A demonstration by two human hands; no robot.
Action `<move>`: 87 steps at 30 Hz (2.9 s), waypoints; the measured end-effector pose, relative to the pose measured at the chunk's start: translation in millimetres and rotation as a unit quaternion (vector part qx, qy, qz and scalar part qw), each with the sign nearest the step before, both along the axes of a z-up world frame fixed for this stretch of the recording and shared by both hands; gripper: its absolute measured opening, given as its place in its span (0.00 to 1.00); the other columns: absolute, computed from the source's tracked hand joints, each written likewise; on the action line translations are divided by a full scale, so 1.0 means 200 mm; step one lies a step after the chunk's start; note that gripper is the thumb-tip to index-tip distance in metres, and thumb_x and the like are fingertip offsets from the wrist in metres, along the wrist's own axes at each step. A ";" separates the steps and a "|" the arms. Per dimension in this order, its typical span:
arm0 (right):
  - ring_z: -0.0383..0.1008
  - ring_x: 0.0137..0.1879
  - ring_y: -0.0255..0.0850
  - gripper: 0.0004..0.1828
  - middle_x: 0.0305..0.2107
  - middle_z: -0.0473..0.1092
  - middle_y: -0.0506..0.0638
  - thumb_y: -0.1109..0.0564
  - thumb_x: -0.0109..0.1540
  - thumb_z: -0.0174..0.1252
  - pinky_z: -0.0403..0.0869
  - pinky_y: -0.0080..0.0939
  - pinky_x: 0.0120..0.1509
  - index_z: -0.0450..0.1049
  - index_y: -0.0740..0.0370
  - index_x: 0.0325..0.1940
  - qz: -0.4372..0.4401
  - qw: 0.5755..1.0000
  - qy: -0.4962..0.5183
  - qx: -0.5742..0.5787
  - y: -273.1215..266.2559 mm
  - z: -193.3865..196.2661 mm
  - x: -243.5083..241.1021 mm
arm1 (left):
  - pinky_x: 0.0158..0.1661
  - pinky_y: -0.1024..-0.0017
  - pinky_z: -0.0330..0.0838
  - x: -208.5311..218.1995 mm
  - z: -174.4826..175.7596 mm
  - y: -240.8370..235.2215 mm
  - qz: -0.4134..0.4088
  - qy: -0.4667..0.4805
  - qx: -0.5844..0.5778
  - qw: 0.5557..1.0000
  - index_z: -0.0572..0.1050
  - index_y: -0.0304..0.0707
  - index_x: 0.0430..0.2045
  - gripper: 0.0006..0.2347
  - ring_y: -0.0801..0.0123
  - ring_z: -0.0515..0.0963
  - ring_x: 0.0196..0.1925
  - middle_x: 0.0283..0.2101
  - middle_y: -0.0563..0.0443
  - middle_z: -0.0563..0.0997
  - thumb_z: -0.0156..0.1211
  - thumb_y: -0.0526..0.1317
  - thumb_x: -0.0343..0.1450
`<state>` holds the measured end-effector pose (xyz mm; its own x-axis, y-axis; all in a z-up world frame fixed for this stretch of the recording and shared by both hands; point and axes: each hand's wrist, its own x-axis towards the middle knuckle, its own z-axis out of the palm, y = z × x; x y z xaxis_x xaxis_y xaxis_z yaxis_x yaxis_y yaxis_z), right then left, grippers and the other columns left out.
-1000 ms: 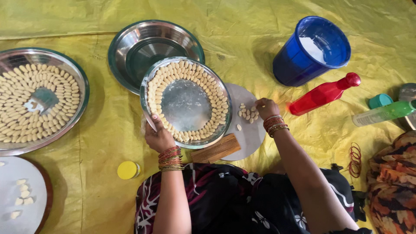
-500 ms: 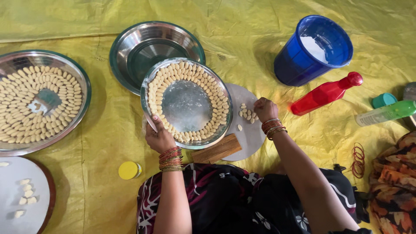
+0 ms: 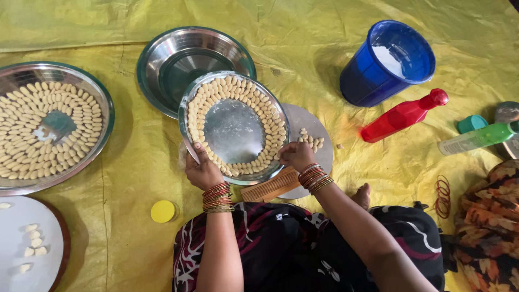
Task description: The person shapes small dough pieces using a wooden ridged tool and arranges them in a circular pattern on a metal tray. They repeatedly pick up dough, press it into the tool, and place the shaped pieces onto the tray.
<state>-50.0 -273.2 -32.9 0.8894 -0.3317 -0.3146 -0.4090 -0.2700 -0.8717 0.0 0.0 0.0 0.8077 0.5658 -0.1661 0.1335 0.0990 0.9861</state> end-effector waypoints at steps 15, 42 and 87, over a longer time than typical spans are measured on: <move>0.78 0.31 0.36 0.05 0.28 0.80 0.52 0.62 0.59 0.64 0.76 0.39 0.33 0.83 0.58 0.38 -0.025 0.976 -0.044 -0.211 -0.07 -0.07 -0.05 | 0.40 0.65 0.77 0.00 -0.01 0.00 0.000 -0.004 0.010 1.000 0.83 0.34 0.42 0.21 0.62 0.86 0.38 0.36 0.46 0.87 0.58 0.56 0.74; 0.81 0.37 0.42 0.05 0.35 0.80 0.58 0.66 0.62 0.61 0.84 0.39 0.47 0.81 0.66 0.40 -0.159 0.978 0.014 0.133 -0.21 0.08 -0.13 | 0.41 0.67 0.78 0.01 -0.03 -0.01 0.004 -0.045 -0.003 0.999 0.81 0.32 0.44 0.22 0.64 0.87 0.39 0.38 0.45 0.87 0.59 0.56 0.73; 0.80 0.41 0.49 0.10 0.39 0.78 0.56 0.59 0.60 0.63 0.75 0.48 0.48 0.82 0.55 0.45 -0.212 0.908 -0.070 -0.355 -0.60 -0.24 -0.20 | 0.44 0.67 0.77 0.00 0.03 0.01 -0.007 -0.045 -0.012 0.999 0.80 0.29 0.45 0.21 0.63 0.86 0.42 0.42 0.43 0.86 0.59 0.53 0.75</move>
<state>-90.9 -393.1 -80.4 0.6487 -0.7286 0.2198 -0.5058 -0.6286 -0.5907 -0.3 2.9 5.8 0.8272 0.5517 -0.1066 0.0461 0.1225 0.9914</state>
